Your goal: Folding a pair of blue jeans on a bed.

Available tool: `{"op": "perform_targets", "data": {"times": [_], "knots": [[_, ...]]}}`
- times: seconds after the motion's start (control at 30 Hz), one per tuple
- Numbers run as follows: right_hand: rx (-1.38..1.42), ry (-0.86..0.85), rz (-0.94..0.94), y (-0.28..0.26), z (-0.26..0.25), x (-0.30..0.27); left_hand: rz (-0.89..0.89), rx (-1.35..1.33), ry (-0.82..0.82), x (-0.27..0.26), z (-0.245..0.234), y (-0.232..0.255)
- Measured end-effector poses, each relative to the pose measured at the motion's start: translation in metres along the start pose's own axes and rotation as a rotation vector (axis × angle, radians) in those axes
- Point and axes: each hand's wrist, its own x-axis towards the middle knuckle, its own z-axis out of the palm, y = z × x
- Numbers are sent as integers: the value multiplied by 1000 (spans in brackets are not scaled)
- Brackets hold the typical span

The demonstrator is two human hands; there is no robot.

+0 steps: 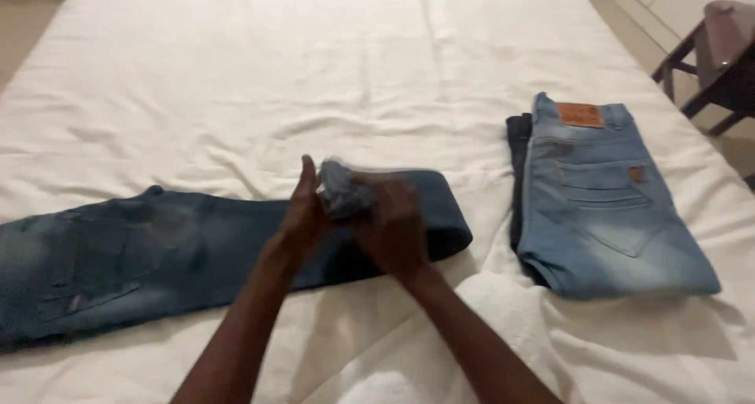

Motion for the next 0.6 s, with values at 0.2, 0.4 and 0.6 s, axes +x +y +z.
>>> {"op": "perform_targets", "data": {"times": [0.2,0.4,0.6], "knots": [[-386,-446,-221,1,72,-50,-51,716,523,-41,-80,-23],[-354,-681,-91,25,75,-60,64,598,457,-53,-70,-26],[-232,-877,-41,20,68,-44,236,493,390,-31,-91,-45]]}}
